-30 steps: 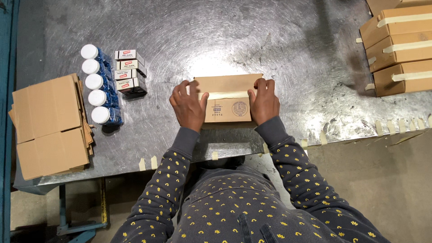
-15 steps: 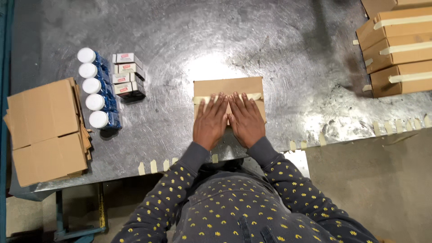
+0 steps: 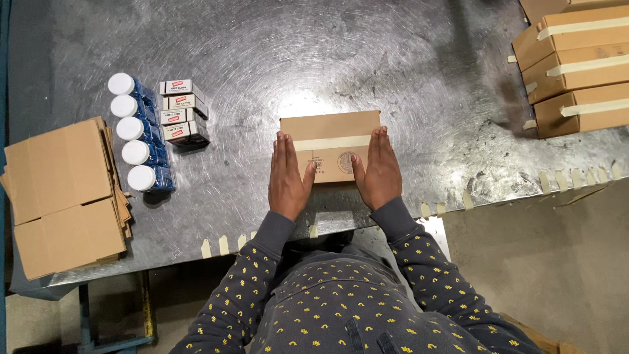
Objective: The person assembles small cardboard boxes on a metal table, places small items inside, closes the flaps, and seals them with tape. They repeat this process for several boxes, stacking the finished packages to the side.
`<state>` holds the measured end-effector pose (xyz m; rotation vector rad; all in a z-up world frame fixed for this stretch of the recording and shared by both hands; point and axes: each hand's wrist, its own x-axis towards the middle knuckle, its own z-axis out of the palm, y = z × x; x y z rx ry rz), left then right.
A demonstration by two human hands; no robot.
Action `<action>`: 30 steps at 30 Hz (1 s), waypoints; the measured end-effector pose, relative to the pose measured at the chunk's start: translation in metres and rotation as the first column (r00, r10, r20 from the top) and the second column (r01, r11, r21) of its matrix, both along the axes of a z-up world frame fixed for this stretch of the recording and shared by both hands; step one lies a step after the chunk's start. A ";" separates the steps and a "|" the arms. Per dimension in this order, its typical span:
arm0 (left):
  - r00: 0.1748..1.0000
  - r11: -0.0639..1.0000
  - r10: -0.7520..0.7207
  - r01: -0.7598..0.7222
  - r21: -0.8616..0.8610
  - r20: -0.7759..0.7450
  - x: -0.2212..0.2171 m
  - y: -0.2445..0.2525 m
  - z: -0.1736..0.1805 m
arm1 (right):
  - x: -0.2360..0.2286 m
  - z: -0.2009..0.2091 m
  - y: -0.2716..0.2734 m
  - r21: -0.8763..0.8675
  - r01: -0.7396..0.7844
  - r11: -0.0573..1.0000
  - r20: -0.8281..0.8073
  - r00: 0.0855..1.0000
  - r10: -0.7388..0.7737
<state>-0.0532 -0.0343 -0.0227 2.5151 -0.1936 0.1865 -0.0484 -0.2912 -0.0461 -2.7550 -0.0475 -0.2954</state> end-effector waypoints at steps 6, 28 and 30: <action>0.938 0.899 0.018 -0.167 -0.406 -0.347 0.012 0.013 0.037 | 0.009 0.041 -0.007 0.398 0.217 0.891 -0.277 0.955 -0.108; 0.962 0.658 -0.108 -0.121 -0.743 -0.252 0.039 0.041 0.020 | 0.027 0.034 -0.014 0.644 0.029 0.765 0.022 0.998 -0.056; 0.981 0.760 -0.084 -0.052 -0.648 -0.177 0.041 0.041 0.016 | 0.027 0.037 -0.012 0.494 -0.009 0.869 0.129 0.990 -0.063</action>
